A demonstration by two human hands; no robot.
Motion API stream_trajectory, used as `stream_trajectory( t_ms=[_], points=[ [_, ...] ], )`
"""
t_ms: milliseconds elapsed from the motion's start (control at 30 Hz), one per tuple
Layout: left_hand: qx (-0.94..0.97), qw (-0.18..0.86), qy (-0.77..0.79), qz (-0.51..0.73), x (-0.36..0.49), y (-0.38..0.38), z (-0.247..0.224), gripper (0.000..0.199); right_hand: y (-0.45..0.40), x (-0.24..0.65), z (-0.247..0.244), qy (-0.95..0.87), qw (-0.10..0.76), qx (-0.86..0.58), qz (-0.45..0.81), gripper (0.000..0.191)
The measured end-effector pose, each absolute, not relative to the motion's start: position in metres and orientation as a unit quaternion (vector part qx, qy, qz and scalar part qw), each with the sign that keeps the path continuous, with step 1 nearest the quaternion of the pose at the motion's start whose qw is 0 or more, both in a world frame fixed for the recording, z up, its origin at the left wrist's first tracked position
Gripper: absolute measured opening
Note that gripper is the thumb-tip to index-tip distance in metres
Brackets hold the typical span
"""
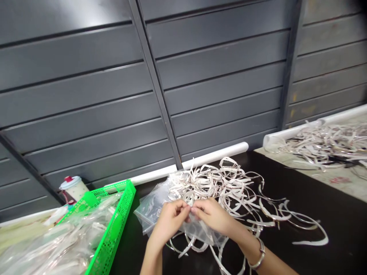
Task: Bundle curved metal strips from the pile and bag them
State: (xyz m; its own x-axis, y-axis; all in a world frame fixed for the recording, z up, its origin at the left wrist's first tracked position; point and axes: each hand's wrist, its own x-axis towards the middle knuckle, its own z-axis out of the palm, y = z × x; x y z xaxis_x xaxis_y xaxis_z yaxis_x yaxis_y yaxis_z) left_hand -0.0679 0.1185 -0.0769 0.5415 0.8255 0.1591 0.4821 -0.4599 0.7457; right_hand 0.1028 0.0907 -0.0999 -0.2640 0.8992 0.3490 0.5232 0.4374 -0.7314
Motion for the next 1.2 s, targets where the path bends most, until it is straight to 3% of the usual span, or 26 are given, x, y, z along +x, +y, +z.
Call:
stream_trajectory(
  t_ms=[267, 500, 633, 767, 833, 1000, 1100, 1200],
  points=[
    [0.736, 0.337, 0.432, 0.399, -0.081, 0.127, -0.074, 0.034, 0.097, 0.145, -0.097, -0.744, 0.344, -0.475, 0.32, 0.028],
    [0.609, 0.395, 0.407, 0.554, -0.086, 0.135, -0.081, 0.032, 0.105, 0.156, -0.104, -0.674, 0.441, -0.398, 0.438, 0.029],
    [0.53, 0.415, 0.376, 0.637, -0.077, 0.123, -0.075, 0.033, 0.107, 0.138, -0.109, -0.65, 0.463, -0.313, 0.515, 0.053],
    [0.467, 0.445, 0.336, 0.686, -0.067, 0.104, -0.063, 0.032, 0.096, 0.123, -0.105, -0.638, 0.45, -0.376, 0.499, 0.038],
    [0.456, 0.471, 0.315, 0.687, -0.065, 0.1, -0.062, 0.033, 0.089, 0.124, -0.102, -0.629, 0.463, -0.408, 0.473, 0.043],
    [0.526, 0.59, 0.231, 0.567, -0.069, 0.091, -0.081, 0.066, 0.074, 0.139, -0.098, -0.549, 0.546, -0.394, 0.494, 0.039],
    [0.556, 0.65, 0.231, 0.465, -0.066, 0.081, -0.101, 0.053, 0.068, 0.142, -0.098, -0.509, 0.57, -0.383, 0.519, 0.04],
    [0.538, 0.657, 0.281, 0.446, -0.067, 0.074, -0.112, 0.038, 0.069, 0.142, -0.099, -0.521, 0.545, -0.388, 0.53, 0.04]
  ],
)
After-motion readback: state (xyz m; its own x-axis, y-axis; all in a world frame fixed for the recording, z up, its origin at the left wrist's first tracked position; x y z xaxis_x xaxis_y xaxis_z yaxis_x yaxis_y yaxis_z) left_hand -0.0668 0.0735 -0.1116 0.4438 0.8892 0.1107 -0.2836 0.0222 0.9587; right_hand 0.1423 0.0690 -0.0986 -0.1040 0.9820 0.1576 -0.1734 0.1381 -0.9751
